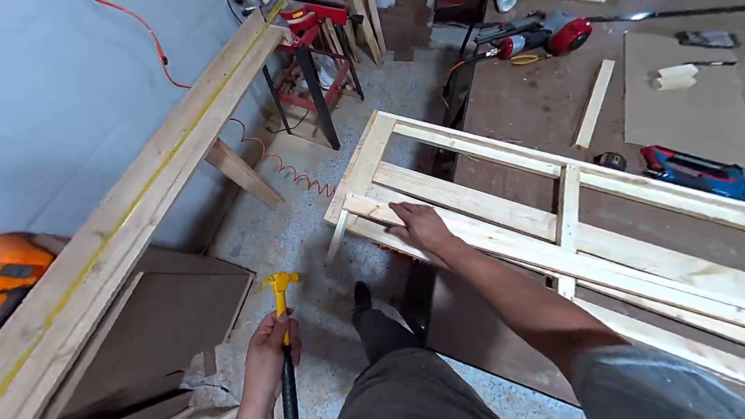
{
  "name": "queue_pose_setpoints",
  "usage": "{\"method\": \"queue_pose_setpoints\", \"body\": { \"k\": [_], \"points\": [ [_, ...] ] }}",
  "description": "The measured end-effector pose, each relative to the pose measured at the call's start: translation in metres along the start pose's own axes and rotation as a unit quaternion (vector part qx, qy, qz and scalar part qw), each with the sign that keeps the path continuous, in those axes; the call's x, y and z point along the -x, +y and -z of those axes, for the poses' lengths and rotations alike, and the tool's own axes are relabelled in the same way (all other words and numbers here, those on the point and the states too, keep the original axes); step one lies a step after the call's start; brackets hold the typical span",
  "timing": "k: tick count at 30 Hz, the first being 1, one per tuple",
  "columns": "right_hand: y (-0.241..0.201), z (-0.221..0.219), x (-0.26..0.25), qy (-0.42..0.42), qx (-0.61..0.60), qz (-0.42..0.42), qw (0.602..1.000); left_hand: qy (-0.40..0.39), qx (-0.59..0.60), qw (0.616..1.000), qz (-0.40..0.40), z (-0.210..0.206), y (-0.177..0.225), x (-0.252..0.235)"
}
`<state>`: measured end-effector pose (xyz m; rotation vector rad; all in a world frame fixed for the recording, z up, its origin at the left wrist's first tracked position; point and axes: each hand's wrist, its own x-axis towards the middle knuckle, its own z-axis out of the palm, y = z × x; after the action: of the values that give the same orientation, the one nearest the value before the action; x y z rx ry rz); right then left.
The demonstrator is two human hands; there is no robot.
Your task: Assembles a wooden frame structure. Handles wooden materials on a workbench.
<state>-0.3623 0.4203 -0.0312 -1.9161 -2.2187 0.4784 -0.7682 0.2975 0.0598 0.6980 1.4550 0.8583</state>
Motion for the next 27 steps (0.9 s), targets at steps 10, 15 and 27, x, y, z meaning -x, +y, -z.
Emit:
{"method": "queue_pose_setpoints", "body": {
  "k": [10,15,27],
  "points": [
    [0.013,-0.004,-0.001,-0.006,-0.059,0.036,0.998,-0.092,-0.005,0.994,0.057,-0.064,0.094,-0.144],
    [0.007,-0.002,0.001,-0.025,-0.064,0.009,0.998,-0.239,-0.060,0.963,0.109,-0.086,0.073,-0.190],
    [0.011,-0.004,-0.001,-0.008,-0.069,0.017,0.997,-0.232,-0.100,0.956,0.147,-0.076,0.108,-0.225]
  ]
}}
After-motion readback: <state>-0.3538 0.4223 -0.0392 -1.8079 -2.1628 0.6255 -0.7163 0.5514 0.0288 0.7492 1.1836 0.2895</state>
